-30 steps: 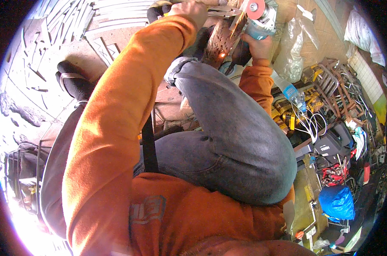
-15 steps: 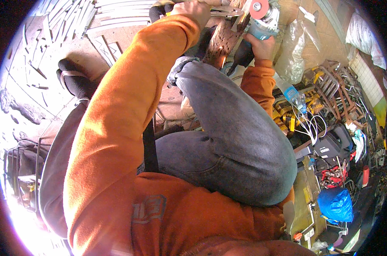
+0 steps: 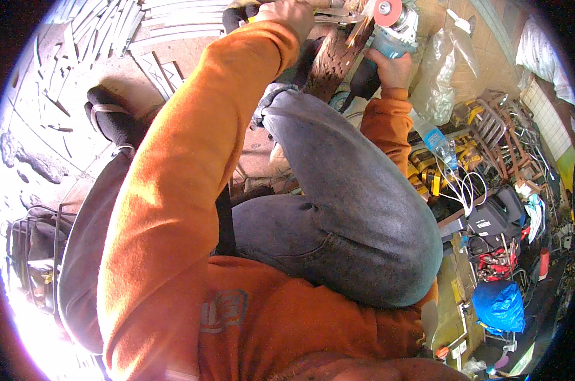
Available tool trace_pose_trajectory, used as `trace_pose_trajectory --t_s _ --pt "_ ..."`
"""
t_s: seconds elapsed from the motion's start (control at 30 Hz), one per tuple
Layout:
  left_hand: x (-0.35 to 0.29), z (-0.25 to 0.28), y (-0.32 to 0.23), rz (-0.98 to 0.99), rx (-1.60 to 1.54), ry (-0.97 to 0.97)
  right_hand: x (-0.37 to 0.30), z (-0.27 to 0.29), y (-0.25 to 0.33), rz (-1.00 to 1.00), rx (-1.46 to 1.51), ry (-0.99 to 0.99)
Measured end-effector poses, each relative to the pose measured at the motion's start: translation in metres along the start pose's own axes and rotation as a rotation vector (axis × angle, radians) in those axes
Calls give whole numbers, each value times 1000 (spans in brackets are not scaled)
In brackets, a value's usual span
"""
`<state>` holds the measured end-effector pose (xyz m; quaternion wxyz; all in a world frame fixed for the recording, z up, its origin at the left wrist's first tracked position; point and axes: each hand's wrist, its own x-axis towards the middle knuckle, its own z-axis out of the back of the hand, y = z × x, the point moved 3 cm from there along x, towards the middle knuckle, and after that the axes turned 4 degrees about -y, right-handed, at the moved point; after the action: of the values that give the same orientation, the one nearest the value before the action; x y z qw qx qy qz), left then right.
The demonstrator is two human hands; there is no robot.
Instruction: The person sits on the floor and uses pliers to hold a metal strip while cutting it with an angle grinder. They repeat this process multiple times, creating small metal pieces that accumulate on the floor.
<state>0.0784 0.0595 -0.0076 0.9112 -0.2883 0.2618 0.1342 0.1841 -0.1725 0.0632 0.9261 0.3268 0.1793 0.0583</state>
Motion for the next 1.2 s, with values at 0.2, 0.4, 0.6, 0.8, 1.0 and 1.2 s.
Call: trace_pose_trajectory --t_s 0.2,0.4,0.6,0.8,1.0,1.2 --pt "-7 -4 1 -92 131 -199 -5 -4 -5 -3 76 -16" --pt "1 2 0 95 -86 45 -9 -3 -7 -45 25 -37" --pt "0 -1 2 -4 -23 -17 -23 -3 -4 -83 -38 -53" --pt "5 -5 3 93 -128 -32 -27 -4 -9 -90 6 -20" --pt "2 2 2 127 -176 -27 -29 -5 -20 -119 111 42" --pt "5 1 3 188 -243 -15 -29 -2 -18 -92 -66 17"
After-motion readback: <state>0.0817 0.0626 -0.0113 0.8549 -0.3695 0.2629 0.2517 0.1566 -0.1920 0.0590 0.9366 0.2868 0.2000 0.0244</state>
